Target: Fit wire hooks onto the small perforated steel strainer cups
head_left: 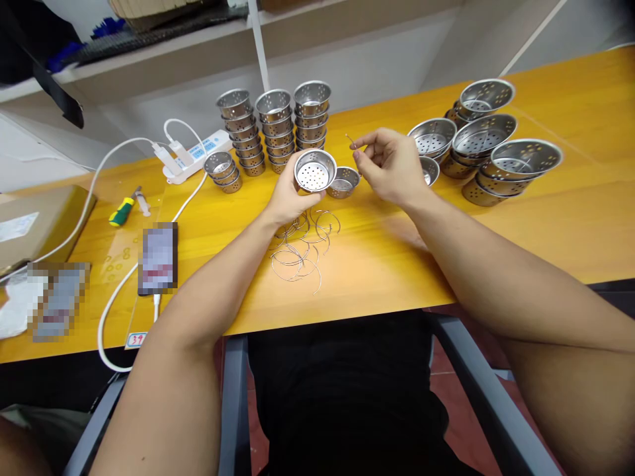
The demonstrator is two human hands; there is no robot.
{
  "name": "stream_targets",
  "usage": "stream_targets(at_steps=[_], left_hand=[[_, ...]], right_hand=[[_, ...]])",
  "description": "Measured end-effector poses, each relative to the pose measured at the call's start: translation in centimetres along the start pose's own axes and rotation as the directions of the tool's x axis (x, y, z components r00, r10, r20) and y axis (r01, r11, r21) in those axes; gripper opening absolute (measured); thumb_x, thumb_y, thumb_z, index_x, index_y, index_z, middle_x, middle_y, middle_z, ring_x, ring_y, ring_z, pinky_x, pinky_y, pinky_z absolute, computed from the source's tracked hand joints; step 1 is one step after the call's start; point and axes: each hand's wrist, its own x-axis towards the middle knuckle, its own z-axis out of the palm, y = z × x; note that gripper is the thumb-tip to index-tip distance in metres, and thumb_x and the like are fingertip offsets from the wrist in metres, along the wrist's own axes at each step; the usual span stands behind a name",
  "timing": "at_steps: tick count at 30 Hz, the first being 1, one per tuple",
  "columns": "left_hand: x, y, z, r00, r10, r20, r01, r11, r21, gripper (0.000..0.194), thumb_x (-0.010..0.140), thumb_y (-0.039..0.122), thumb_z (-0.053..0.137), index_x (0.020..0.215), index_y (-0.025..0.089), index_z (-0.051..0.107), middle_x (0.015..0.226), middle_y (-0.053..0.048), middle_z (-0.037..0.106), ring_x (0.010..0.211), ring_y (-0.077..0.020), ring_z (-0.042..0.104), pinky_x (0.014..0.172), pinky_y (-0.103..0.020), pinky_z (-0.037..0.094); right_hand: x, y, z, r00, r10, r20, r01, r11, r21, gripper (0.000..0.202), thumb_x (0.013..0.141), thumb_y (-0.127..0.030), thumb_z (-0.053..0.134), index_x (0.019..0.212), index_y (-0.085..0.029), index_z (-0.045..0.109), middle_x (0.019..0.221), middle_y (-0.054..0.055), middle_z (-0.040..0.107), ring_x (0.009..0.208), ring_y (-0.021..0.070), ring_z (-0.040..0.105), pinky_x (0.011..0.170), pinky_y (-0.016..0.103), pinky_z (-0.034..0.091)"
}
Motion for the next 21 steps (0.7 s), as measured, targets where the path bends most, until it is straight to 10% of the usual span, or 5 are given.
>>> stream_targets(at_steps=[13, 21], left_hand=[[-0.8, 3.0, 1.8, 0.993, -0.035, 0.115, 0.034, 0.999, 0.011, 0.107, 0.095, 0.078, 0.085, 0.170, 0.031, 0.025, 0.156, -0.013, 0.056, 0.151, -0.0354, 0.065, 0.137, -0.063, 0.050], [-0.4, 5.2, 2.0, 0.983, -0.159, 0.088, 0.162, 0.986, -0.032, 0.120, 0.077, 0.093, 0.091, 0.165, 0.031, 0.039, 0.154, -0.014, 0.059, 0.148, -0.0361, 0.067, 0.131, -0.058, 0.056]], right_hand=[[-1.7, -3.2, 1.2, 0.998, -0.003, 0.057, 0.007, 0.997, -0.074, 0.017, 0.097, -0.040, 0.087, 0.105, -0.025, 0.085, 0.071, -0.001, 0.057, 0.064, 0.0184, 0.051, 0.065, 0.038, 0.051], [-1.9, -3.3, 1.9, 0.999, 0.030, 0.042, -0.026, 0.995, -0.094, 0.029, 0.097, -0.055, 0.084, 0.105, -0.027, 0.083, 0.071, 0.001, 0.058, 0.067, 0.0225, 0.052, 0.068, 0.042, 0.053]])
